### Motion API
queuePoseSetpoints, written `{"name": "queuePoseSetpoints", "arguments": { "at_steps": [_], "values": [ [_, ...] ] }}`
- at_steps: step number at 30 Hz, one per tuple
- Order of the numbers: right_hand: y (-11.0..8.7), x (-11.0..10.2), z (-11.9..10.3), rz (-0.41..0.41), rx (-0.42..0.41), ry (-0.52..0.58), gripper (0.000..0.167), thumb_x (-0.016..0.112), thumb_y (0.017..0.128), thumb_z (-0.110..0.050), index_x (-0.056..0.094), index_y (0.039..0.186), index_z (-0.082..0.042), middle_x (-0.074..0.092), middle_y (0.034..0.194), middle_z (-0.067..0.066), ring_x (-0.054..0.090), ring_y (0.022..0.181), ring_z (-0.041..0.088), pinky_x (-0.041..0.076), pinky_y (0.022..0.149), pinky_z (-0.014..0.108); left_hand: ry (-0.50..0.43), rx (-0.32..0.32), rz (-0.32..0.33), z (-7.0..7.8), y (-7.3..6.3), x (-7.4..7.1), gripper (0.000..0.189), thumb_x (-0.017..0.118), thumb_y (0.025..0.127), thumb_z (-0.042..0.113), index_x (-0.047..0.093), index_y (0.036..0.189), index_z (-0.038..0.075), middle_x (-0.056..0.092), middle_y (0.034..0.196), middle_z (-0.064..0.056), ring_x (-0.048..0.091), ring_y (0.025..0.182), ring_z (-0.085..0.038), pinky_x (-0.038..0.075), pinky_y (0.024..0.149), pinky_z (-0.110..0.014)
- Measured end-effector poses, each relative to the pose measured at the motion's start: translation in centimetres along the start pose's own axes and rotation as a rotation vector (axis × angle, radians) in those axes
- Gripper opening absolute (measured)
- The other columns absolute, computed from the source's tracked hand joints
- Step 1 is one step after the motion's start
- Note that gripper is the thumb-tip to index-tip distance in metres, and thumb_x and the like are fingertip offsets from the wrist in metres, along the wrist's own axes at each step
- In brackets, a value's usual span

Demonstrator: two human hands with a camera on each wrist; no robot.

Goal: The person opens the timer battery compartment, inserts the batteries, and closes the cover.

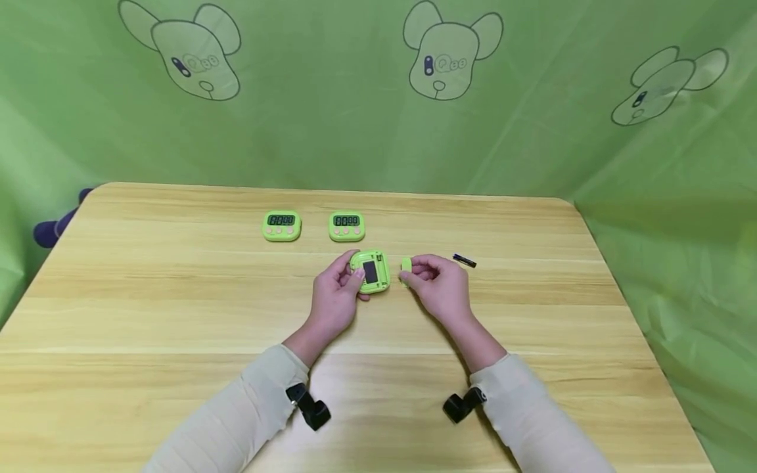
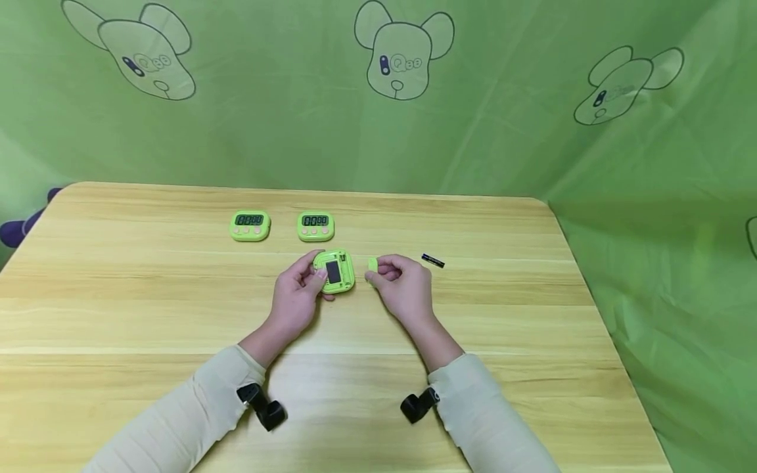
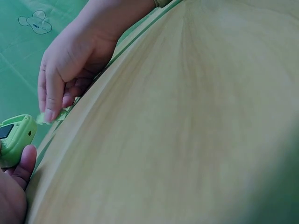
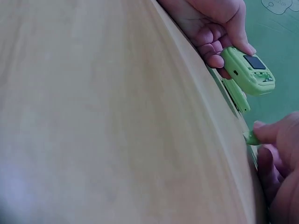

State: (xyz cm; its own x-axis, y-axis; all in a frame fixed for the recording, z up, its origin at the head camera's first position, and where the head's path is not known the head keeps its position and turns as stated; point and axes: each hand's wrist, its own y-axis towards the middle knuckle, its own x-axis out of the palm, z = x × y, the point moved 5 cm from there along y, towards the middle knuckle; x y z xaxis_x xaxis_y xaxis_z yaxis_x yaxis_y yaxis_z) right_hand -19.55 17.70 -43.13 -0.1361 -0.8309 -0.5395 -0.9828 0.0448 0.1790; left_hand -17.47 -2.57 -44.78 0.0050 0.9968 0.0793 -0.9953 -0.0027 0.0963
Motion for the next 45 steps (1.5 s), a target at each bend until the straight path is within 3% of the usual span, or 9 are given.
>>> {"name": "queuePoseSetpoints", "arguments": {
  "at_steps": [4,10,22,28,35,41,45],
  "values": [
    [0.0,-0.3,-0.1,0.005,-0.038,-0.071,0.026,0.087,0.078,-0.010,0.076,0.100,0.000,0.071,0.083,0.006,0.061,0.070,0.017,0.051,0.062,0.021,-0.008,-0.005,0.001,0.1,0.0,0.0,0.040,0.057,0.099,-0.003,0.053,0.138,-0.006,0.061,0.088,-0.018,0.065,0.067,-0.036,0.060,0.062,-0.038],
    [-0.3,-1.4,0.4,0.062,-0.037,-0.020,0.019,0.083,0.082,-0.010,0.076,0.098,-0.002,0.071,0.081,0.005,0.062,0.068,0.017,0.050,0.060,0.018,-0.004,-0.011,0.003,0.0,-0.1,-0.1,0.040,0.057,0.099,-0.003,0.053,0.139,-0.006,0.061,0.088,-0.018,0.065,0.067,-0.035,0.060,0.062,-0.036],
    [-0.4,-5.9,3.4,0.148,0.130,-0.061,0.027,0.080,0.085,-0.016,0.073,0.109,-0.003,0.068,0.084,0.007,0.058,0.064,0.011,0.046,0.056,0.016,0.004,-0.012,0.008,-0.1,0.0,-0.3,0.040,0.057,0.099,-0.003,0.052,0.138,-0.007,0.058,0.085,-0.014,0.064,0.065,-0.023,0.060,0.061,-0.035],
    [0.3,-6.4,3.9,0.092,0.143,-0.188,0.034,0.079,0.088,-0.023,0.072,0.115,-0.003,0.068,0.086,0.008,0.060,0.070,0.016,0.048,0.064,0.025,-0.005,-0.019,0.011,-0.1,0.0,-0.4,0.040,0.057,0.099,-0.004,0.052,0.139,-0.007,0.057,0.084,-0.014,0.062,0.066,-0.021,0.060,0.061,-0.035],
    [0.6,-6.3,3.5,0.010,0.104,-0.265,0.026,0.076,0.091,-0.028,0.072,0.102,-0.005,0.064,0.089,0.009,0.057,0.083,0.025,0.044,0.076,0.038,-0.015,-0.011,0.003,0.1,-0.1,-0.3,0.041,0.057,0.099,-0.004,0.052,0.139,-0.007,0.058,0.085,-0.014,0.063,0.066,-0.022,0.060,0.061,-0.036],
    [0.7,-6.4,3.0,0.001,0.080,-0.283,0.010,0.075,0.090,-0.013,0.069,0.088,-0.005,0.064,0.086,0.010,0.055,0.079,0.027,0.044,0.074,0.039,-0.018,-0.017,0.003,0.0,0.0,-0.1,0.040,0.057,0.099,-0.004,0.052,0.138,-0.007,0.057,0.085,-0.014,0.062,0.066,-0.020,0.060,0.061,-0.036],
    [0.7,-6.4,3.0,-0.010,0.114,-0.270,0.010,0.072,0.092,-0.009,0.066,0.096,-0.003,0.065,0.089,0.011,0.058,0.078,0.027,0.046,0.073,0.038,-0.013,-0.012,-0.003,0.0,0.0,0.1,0.040,0.057,0.099,-0.004,0.052,0.138,-0.007,0.056,0.084,-0.012,0.062,0.066,-0.020,0.060,0.060,-0.036]
  ]
}}
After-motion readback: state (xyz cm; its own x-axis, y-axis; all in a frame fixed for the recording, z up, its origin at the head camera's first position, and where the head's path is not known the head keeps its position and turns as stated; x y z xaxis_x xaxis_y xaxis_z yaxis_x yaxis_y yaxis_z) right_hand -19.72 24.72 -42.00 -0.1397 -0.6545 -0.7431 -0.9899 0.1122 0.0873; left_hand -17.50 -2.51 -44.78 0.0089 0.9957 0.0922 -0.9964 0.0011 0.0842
